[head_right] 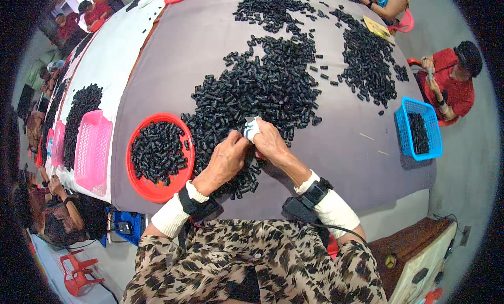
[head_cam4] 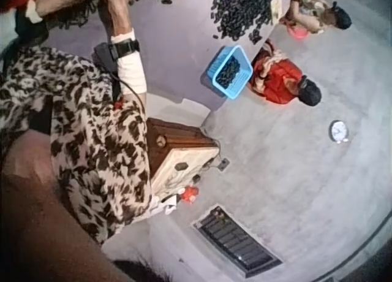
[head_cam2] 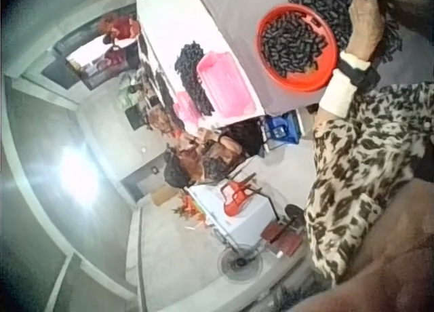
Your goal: Sorting and assembling small black plastic components into a white fabric bundle at a communal work table.
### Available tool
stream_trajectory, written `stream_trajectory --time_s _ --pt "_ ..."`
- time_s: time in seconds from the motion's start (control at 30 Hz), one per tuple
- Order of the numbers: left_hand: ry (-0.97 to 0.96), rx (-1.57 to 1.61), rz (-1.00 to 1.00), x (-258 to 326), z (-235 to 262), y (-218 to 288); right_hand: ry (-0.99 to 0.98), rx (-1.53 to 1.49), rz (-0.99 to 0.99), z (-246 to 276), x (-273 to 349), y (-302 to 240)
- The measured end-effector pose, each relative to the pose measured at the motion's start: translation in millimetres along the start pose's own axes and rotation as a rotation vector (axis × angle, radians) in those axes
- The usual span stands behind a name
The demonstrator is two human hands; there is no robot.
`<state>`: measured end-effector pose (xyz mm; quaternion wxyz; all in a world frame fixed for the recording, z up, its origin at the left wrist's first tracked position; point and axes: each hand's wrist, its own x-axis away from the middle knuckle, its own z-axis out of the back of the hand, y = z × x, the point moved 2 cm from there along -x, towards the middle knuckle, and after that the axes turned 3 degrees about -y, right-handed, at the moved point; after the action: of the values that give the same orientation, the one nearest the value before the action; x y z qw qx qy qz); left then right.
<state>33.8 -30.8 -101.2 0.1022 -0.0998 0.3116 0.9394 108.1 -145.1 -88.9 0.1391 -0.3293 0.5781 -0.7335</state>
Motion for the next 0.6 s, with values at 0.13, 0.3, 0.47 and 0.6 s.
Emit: stream_trajectory --time_s 0.13,0.3,0.47,0.6 --pt "0.182 0.229 0.075 -8 29 -16 -0.090 0.130 0.112 3 -20 -20" --pt "0.225 0.227 0.133 1 51 -12 -0.157 0.185 0.060 27 -12 -46" --pt "-0.401 0.101 0.054 34 55 4 -0.545 0.267 -0.048 19 36 -34" --pt "-0.568 0.018 0.062 50 55 0 -0.869 0.543 0.243 -3 68 36"
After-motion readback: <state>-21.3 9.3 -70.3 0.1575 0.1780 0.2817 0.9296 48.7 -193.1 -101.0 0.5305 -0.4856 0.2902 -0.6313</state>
